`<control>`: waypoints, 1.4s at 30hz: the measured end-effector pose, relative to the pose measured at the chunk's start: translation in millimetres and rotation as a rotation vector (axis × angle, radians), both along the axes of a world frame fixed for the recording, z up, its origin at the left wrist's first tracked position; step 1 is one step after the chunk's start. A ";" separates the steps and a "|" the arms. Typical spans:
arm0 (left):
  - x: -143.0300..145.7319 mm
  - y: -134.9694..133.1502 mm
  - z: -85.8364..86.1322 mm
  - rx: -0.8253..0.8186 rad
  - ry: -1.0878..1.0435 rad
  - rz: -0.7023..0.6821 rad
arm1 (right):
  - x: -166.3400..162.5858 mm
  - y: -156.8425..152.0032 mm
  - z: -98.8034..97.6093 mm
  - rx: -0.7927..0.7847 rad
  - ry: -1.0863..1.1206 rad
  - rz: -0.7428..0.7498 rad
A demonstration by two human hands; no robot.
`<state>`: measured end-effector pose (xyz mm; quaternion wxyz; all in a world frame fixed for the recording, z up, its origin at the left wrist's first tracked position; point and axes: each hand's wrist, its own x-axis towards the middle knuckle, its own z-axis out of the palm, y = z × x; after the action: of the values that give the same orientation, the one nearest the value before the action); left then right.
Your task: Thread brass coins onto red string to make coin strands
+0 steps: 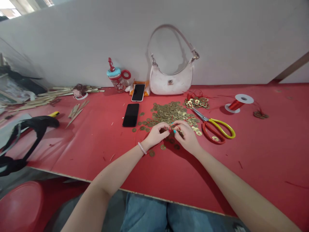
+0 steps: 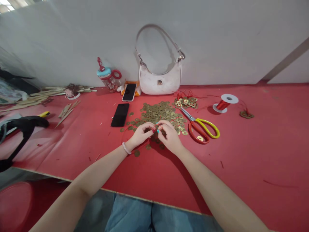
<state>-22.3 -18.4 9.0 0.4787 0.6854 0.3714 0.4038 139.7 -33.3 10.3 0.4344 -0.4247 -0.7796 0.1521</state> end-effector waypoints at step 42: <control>-0.2 5.9 -11.6 -0.055 -0.026 0.145 | 9.7 4.0 -7.6 0.102 -0.117 -0.011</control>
<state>-22.5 -12.5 -2.6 0.4717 0.6380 0.4247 0.4359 149.4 -29.3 2.7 0.4098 -0.4145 -0.8081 0.0849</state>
